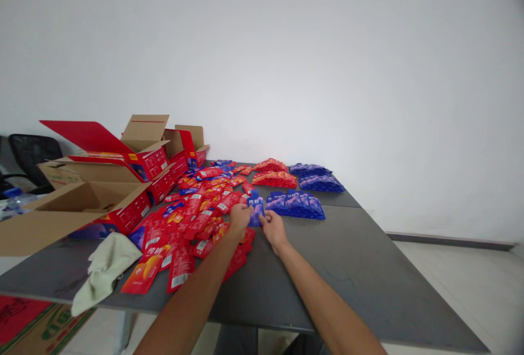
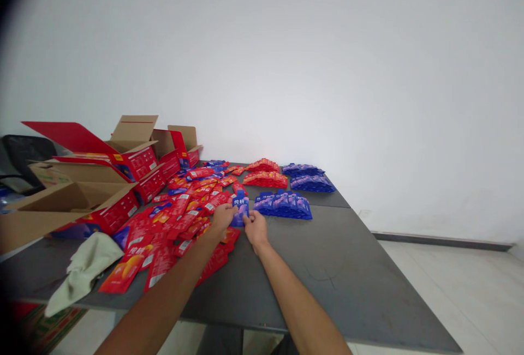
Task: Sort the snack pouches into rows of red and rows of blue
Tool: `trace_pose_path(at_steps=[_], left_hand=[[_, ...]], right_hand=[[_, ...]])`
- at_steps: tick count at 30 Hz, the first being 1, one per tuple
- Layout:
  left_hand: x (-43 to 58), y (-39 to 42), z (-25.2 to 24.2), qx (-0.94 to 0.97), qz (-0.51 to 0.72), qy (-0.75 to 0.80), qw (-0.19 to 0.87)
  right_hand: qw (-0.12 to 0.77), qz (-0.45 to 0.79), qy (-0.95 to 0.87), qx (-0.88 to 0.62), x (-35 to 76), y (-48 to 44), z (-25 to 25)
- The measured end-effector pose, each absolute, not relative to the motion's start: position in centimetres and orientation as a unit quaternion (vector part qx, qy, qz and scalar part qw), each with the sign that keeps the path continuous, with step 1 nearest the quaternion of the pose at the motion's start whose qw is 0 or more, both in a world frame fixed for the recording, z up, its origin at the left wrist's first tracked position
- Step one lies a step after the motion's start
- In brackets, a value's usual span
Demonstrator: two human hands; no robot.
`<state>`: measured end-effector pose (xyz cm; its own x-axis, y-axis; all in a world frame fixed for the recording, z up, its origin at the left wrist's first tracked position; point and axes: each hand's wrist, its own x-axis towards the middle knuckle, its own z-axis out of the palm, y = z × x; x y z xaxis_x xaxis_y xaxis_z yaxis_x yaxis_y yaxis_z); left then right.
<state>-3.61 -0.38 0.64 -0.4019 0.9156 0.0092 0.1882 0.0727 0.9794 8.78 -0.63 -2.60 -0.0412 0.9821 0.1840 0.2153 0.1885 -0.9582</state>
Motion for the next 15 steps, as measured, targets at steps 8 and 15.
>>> trace_pose_path(at_steps=[8, 15], left_hand=[[-1.1, 2.6, 0.6, 0.424, 0.564, 0.632, 0.320], [1.9, 5.4, 1.0, 0.512, 0.540, 0.557, 0.368]], right_hand=[[0.434, 0.235, -0.703, -0.512, 12.1, -0.2, -2.1], [0.360, 0.075, -0.772, -0.519, 15.9, 2.1, -0.5]])
